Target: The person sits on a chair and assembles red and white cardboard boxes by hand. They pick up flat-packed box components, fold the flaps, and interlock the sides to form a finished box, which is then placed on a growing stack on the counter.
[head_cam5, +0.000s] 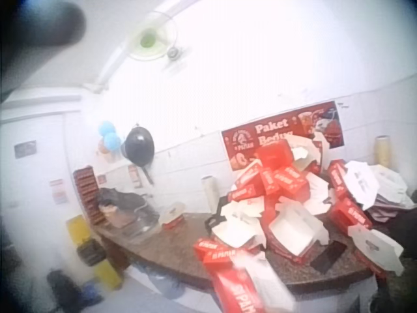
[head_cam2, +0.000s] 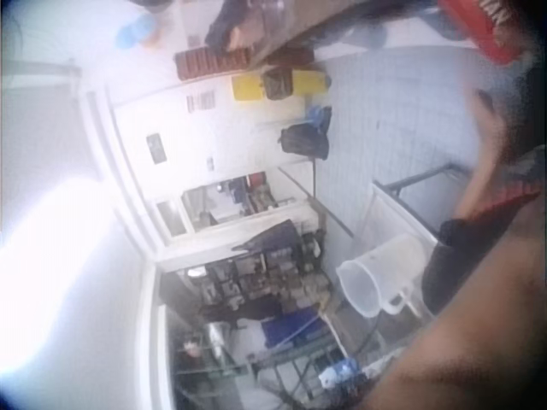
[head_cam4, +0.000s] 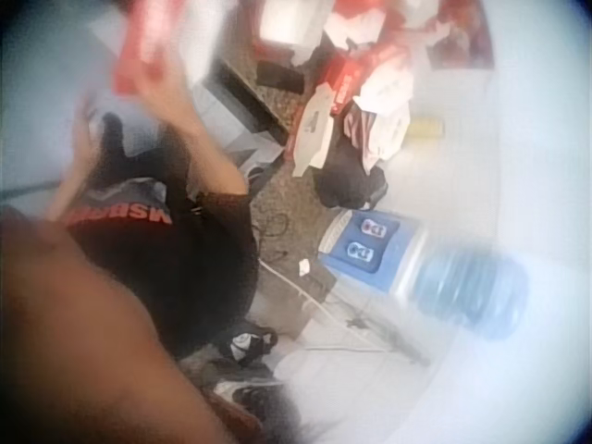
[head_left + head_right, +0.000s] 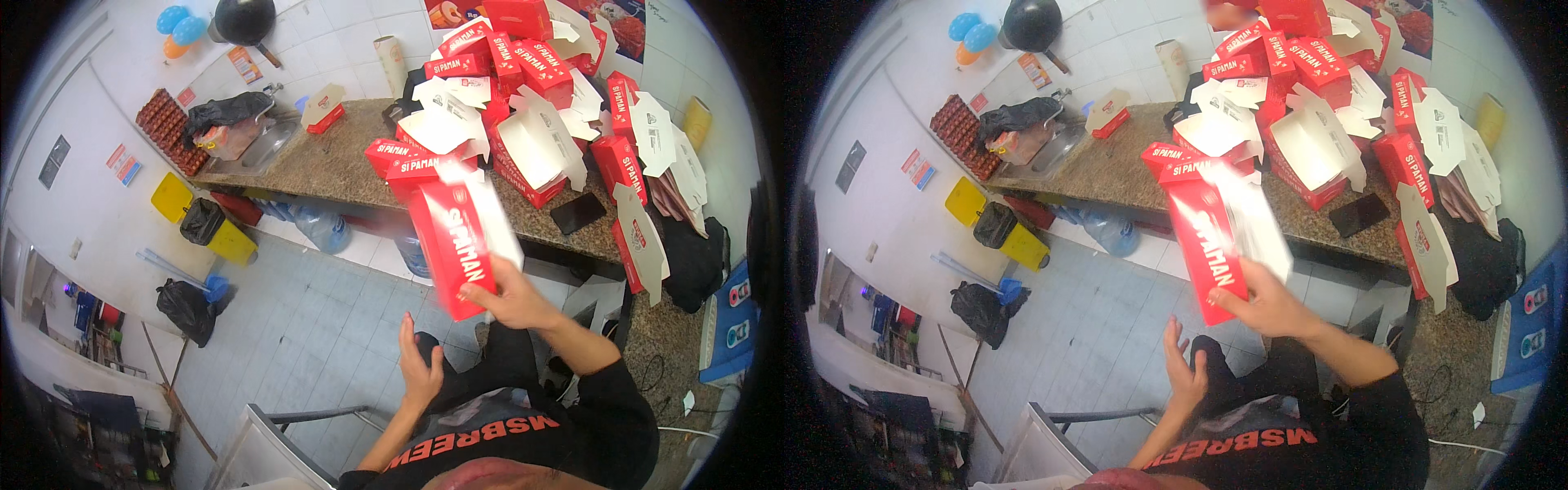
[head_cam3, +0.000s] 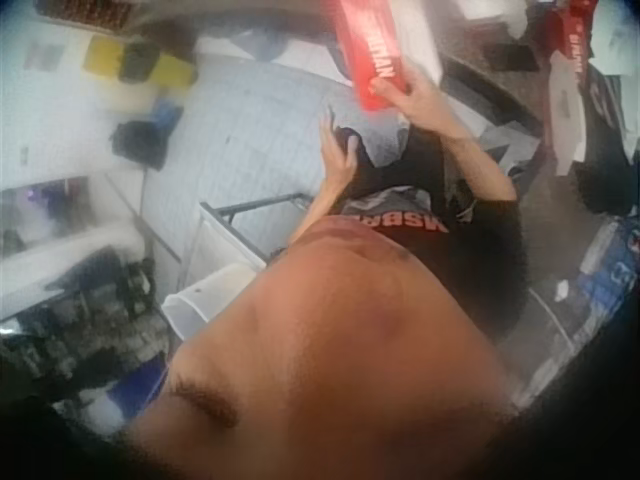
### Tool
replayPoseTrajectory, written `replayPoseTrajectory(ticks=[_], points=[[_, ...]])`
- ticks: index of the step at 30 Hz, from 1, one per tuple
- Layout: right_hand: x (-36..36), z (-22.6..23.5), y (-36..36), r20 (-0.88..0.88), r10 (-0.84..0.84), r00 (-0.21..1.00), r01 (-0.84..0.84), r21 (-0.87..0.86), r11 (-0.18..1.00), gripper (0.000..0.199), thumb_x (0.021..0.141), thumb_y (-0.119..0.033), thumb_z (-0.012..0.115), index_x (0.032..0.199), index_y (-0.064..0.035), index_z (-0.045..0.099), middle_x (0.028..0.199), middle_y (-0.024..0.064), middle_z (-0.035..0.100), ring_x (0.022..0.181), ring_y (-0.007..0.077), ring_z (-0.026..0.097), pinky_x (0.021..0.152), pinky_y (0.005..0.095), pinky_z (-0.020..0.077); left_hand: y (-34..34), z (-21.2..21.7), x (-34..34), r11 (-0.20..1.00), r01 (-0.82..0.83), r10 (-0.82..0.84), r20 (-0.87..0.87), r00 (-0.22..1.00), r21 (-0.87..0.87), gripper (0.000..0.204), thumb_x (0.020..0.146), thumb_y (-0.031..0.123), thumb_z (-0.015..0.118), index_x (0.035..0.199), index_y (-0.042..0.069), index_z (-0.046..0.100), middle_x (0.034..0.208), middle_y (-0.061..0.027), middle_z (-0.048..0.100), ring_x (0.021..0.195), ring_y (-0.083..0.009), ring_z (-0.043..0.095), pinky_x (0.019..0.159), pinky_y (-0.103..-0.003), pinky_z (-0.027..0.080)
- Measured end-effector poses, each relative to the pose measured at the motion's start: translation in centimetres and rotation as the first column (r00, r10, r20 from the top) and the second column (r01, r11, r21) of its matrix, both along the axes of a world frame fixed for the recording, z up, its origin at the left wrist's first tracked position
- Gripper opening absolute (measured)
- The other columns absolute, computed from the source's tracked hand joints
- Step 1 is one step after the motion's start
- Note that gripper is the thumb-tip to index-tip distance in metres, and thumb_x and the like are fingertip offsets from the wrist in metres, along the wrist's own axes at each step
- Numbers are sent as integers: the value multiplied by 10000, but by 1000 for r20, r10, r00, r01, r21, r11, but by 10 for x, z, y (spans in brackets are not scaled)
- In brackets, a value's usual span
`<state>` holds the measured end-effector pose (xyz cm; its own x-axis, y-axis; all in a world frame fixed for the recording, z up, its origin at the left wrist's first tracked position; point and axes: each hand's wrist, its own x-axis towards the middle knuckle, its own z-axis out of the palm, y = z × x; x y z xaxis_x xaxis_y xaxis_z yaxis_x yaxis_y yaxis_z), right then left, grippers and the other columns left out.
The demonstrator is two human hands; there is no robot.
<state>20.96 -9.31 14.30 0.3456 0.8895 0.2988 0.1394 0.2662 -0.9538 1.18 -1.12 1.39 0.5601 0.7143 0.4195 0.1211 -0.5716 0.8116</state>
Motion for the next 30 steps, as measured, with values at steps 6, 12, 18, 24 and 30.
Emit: replayPoseTrajectory(ticks=[6, 12, 18, 24, 30], points=[[108, 72, 8, 826, -504, 252, 434, 369, 822, 365, 852, -191, 689, 1158, 3, 644, 886, 206, 683, 867, 405, 654, 995, 495, 450, 19, -183, -48, 972, 120, -211, -530, 822, -201, 439, 956, 318, 621, 1300, 46, 599, 1404, -211, 525, 1288, -446, 489, 1046, -515, 422], [244, -12, 5, 927, -298, 228, 752, 27, 659, 403, 831, -181, 716, 1197, -54, 603, 947, 192, 667, 999, 396, 621, 1008, 516, 429, -18, -227, -69, 972, 216, -97, -693, 715, 87, 392, 933, 410, 619, 1220, 149, 677, 1325, -122, 613, 1328, -427, 446, 1067, -578, 338], [238, -31, -21, 905, -365, 220, 658, 139, 740, 619, 813, -203, 775, 1343, -62, 489, 1236, 231, 588, 1148, 416, 565, 1030, 474, 430, -13, -221, -65, 970, 239, -139, -693, 707, 49, 362, 920, 390, 634, 1174, 142, 702, 1332, -109, 612, 1321, -423, 451, 1055, -566, 351], [194, -3, -41, 857, -442, 265, 597, 214, 773, 497, 852, -232, 759, 1273, -31, 587, 1148, 187, 664, 1041, 326, 646, 932, 413, 505, -8, -230, -72, 965, 260, -162, -686, 709, 41, 363, 921, 383, 637, 1187, 144, 698, 1324, -113, 609, 1317, -416, 447, 1071, -568, 340], [285, 77, -173, 487, -872, -56, 836, 501, 226, 166, 915, -185, 690, 1017, -54, 703, 791, 79, 708, 738, 129, 675, 681, 297, 544, -9, -223, -69, 960, 279, -199, -666, 719, 14, 354, 913, 368, 647, 1186, 148, 697, 1333, -100, 602, 1315, -412, 443, 1070, -569, 342]])
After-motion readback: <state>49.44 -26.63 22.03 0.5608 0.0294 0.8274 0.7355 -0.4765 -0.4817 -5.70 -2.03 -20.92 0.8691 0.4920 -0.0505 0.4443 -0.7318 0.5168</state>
